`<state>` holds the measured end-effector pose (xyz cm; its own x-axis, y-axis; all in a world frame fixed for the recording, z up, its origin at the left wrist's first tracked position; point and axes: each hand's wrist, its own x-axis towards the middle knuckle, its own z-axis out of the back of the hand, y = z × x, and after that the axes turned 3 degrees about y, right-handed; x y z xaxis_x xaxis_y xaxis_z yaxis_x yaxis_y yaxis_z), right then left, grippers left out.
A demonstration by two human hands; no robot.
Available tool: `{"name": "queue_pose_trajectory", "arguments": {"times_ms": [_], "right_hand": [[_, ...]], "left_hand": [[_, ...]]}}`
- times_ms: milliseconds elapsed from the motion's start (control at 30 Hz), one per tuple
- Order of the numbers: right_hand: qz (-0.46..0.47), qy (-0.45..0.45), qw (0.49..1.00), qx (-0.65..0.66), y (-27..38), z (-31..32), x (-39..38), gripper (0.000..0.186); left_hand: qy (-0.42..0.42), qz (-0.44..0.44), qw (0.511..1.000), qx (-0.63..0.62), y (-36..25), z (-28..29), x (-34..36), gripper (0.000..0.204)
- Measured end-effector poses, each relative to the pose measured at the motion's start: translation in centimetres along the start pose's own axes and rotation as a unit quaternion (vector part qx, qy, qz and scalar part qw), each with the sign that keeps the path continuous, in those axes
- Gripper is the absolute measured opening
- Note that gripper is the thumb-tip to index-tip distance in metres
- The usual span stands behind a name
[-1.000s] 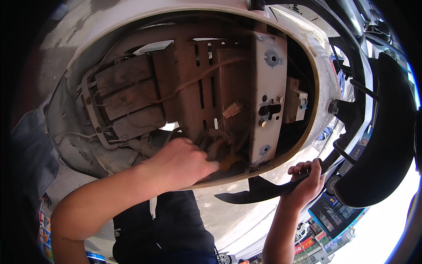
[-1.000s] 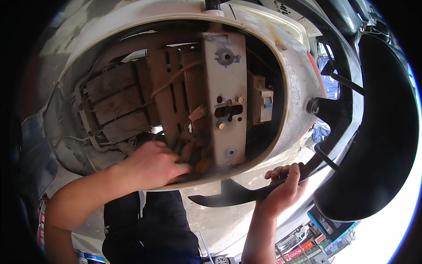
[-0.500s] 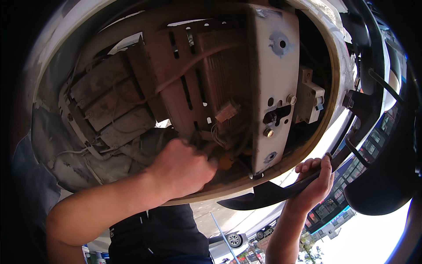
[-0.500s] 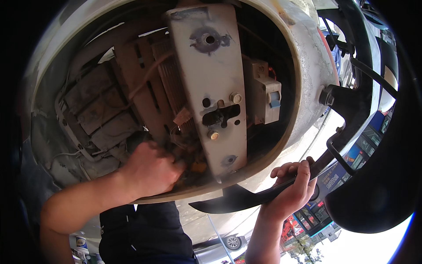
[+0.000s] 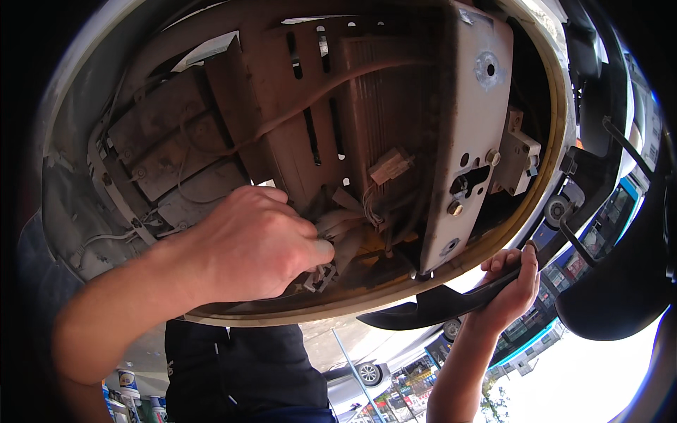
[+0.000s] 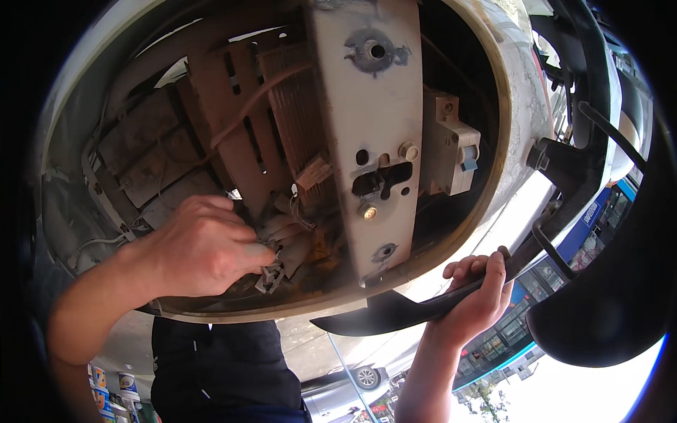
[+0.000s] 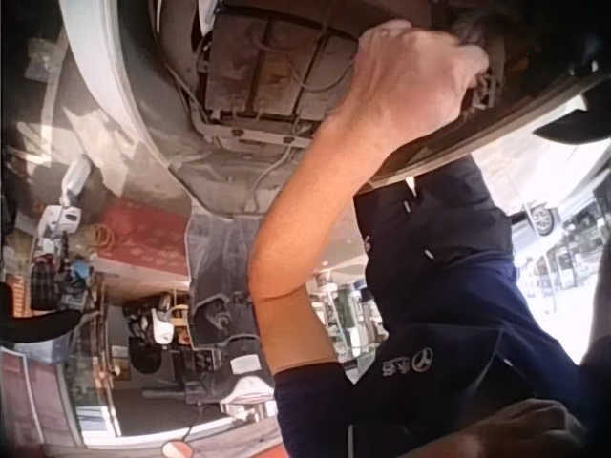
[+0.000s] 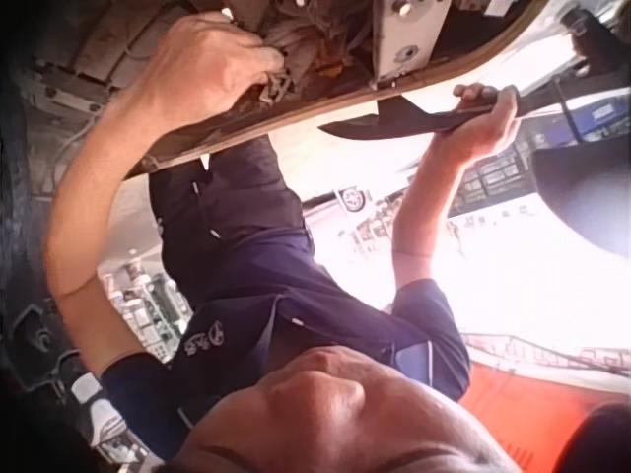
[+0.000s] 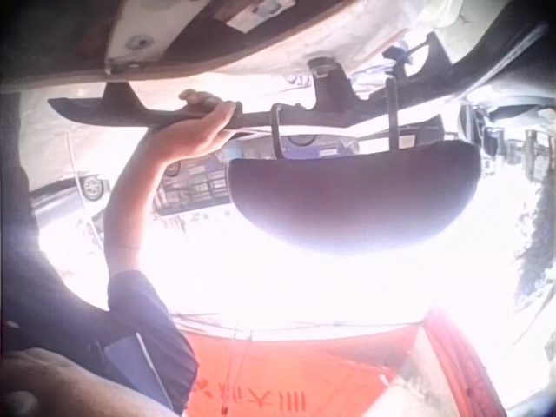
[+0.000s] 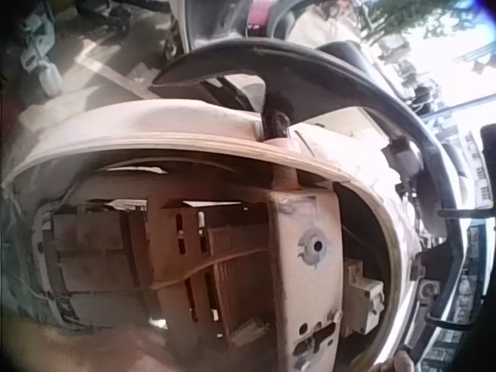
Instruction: The person works on the internal wiring of a white scooter with the seat removed. They disconnect and reconnect several wire connectors under the seat, then use a multimeter to test electrical continuity on the scooter's wiring.
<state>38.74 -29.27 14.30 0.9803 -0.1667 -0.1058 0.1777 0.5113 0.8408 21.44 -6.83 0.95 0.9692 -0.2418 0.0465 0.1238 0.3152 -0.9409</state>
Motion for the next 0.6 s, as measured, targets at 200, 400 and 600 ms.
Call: {"name": "queue_pose_trajectory", "arguments": {"times_ms": [200, 400, 600], "right_hand": [[0.002, 0.016, 1.0, 0.005, -0.2, 0.1, 0.5, 0.02], [0.009, 0.025, 1.0, 0.002, -0.2, 0.4, 0.4, 0.02], [0.006, 0.01, 1.0, 0.015, -0.3, 0.1, 0.5, 0.021]], "left_hand": [[0.123, 0.022, 0.991, 0.052, -1.3, 4.8, 1.0, 0.023], [0.177, 0.077, 0.981, 0.035, -0.4, 5.4, 2.0, 0.022], [0.193, 0.118, 0.969, -0.096, 2.2, 5.9, 2.5, 0.015]]}}
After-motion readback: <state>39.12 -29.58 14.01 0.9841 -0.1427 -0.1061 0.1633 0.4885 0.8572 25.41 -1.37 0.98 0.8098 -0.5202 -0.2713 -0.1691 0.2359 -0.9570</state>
